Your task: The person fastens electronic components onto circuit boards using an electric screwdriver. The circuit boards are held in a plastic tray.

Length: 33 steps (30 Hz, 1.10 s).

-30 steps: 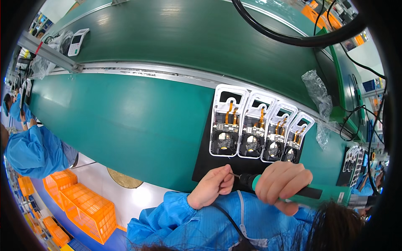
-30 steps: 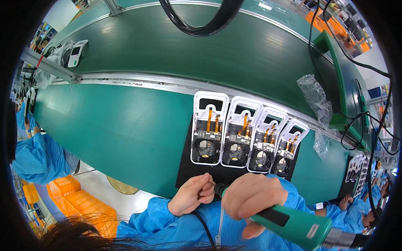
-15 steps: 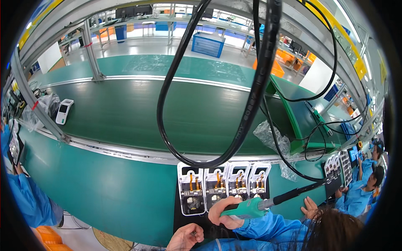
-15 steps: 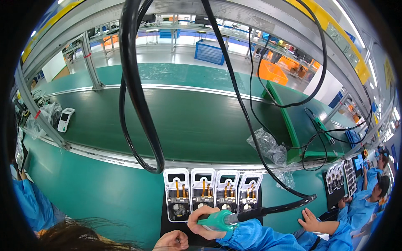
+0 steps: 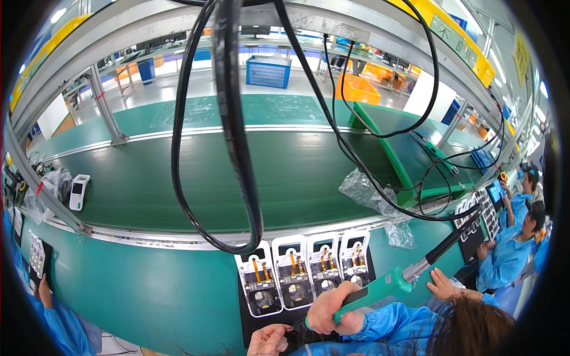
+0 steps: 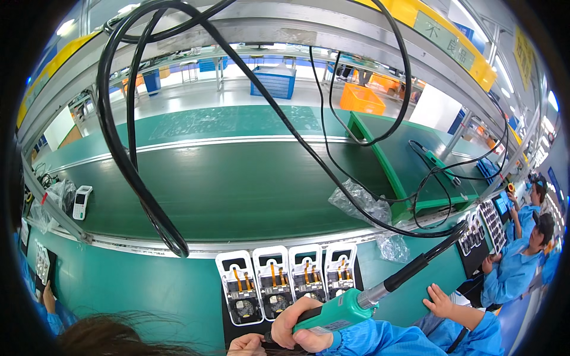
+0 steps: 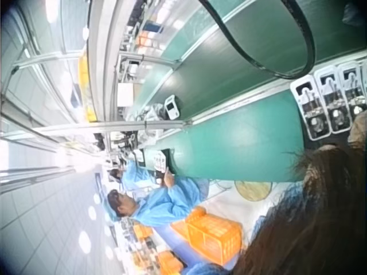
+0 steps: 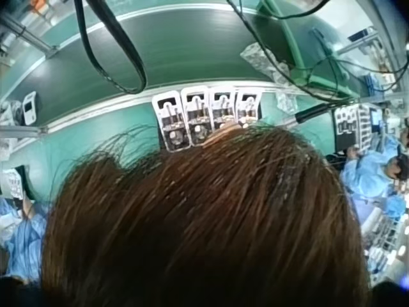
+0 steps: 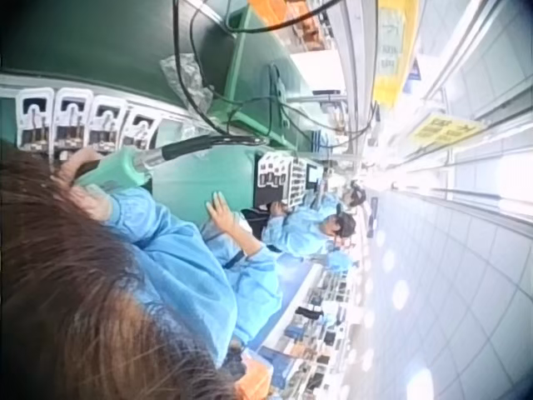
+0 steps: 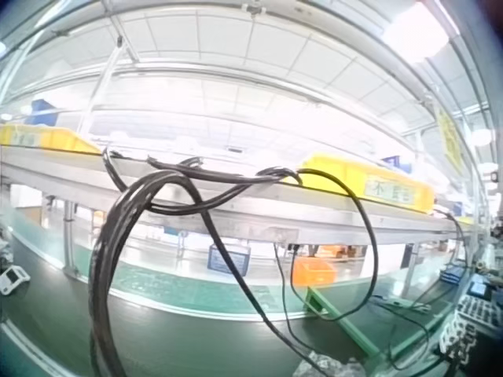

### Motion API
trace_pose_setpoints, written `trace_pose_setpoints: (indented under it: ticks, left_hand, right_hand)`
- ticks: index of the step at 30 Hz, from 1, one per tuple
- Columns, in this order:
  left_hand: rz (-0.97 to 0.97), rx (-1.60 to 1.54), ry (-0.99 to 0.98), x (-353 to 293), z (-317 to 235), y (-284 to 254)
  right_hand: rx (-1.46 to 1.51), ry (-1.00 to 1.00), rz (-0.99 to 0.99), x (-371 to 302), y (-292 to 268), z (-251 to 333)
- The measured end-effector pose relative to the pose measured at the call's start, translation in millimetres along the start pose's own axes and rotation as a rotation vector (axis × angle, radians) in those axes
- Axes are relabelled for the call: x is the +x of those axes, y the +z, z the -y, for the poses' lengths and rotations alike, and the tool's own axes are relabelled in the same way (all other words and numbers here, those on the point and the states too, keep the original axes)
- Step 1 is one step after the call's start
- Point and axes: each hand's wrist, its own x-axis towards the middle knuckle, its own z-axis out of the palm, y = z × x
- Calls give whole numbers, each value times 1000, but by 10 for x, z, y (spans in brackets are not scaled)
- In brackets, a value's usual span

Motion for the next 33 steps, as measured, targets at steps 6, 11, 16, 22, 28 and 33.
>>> trace_pose_setpoints:
  ticks: [6,11,16,22,28,33]
  left_hand:
    - [-81,167,100,-8,-32,-66]
    - [-150,290,197,-1,-75,-119]
    - [-191,411,303,-12,-193,-138]
    - [-184,90,362,327,-927,-472]
    - [-164,-347,244,910,-683,-909]
    - [-120,-306,321,944,-666,-937]
  right_hand:
    - [18,25,-49,32,-32,70]
    - [126,23,-131,8,-131,208]
    - [-57,46,-94,-46,-268,300]
    - [-220,553,35,-226,-395,239]
    - [64,464,247,-50,-386,272]
    - [-222,463,213,-219,-606,158]
